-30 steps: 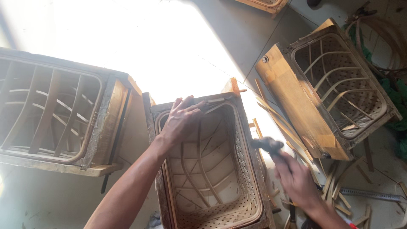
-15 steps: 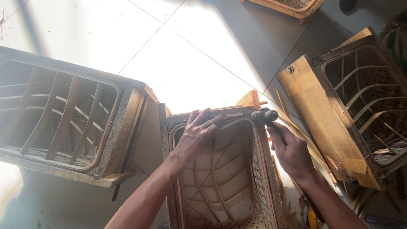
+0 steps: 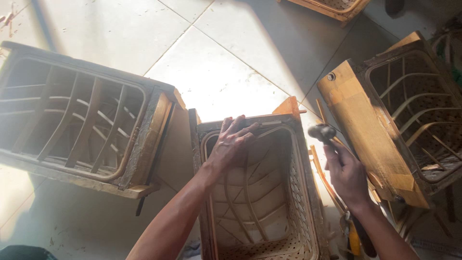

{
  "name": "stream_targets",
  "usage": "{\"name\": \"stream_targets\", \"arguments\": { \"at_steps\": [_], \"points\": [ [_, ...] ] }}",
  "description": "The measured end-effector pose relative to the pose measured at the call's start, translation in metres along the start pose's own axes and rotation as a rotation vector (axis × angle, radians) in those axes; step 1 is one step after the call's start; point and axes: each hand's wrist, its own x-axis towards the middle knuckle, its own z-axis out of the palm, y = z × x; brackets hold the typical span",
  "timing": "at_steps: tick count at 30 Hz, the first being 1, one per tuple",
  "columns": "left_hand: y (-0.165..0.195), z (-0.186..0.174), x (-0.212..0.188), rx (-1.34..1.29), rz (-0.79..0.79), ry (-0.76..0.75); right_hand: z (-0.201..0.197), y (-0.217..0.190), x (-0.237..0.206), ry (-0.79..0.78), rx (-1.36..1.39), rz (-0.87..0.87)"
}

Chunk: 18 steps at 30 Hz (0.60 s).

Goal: The person weaves a basket by inserting thin wooden strips into a mold, using a hammer and pliers to secure and trim the pieces. They repeatedly adjust the strips and tap them into place to form the basket's structure.

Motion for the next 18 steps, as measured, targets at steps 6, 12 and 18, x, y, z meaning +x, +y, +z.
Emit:
{"name": "stream_targets", "arguments": {
  "at_steps": [6, 12, 18],
  "points": [
    [-0.006, 0.0, -0.006, 0.028, -0.062, 0.015, 0.008, 0.06, -0.024, -0.046, -0.103, 0.321],
    [-0.01, 0.006, -0.008, -0.063, -0.095, -0.056, 0.049, 0.111, -0.032, -0.065, -0.357, 0.338],
    [-0.003, 0.013, -0.005, 0.045, -0.143, -0.096, 0.068, 0.107, -0.042, 0.014, -0.387, 0.168]
  ]
}}
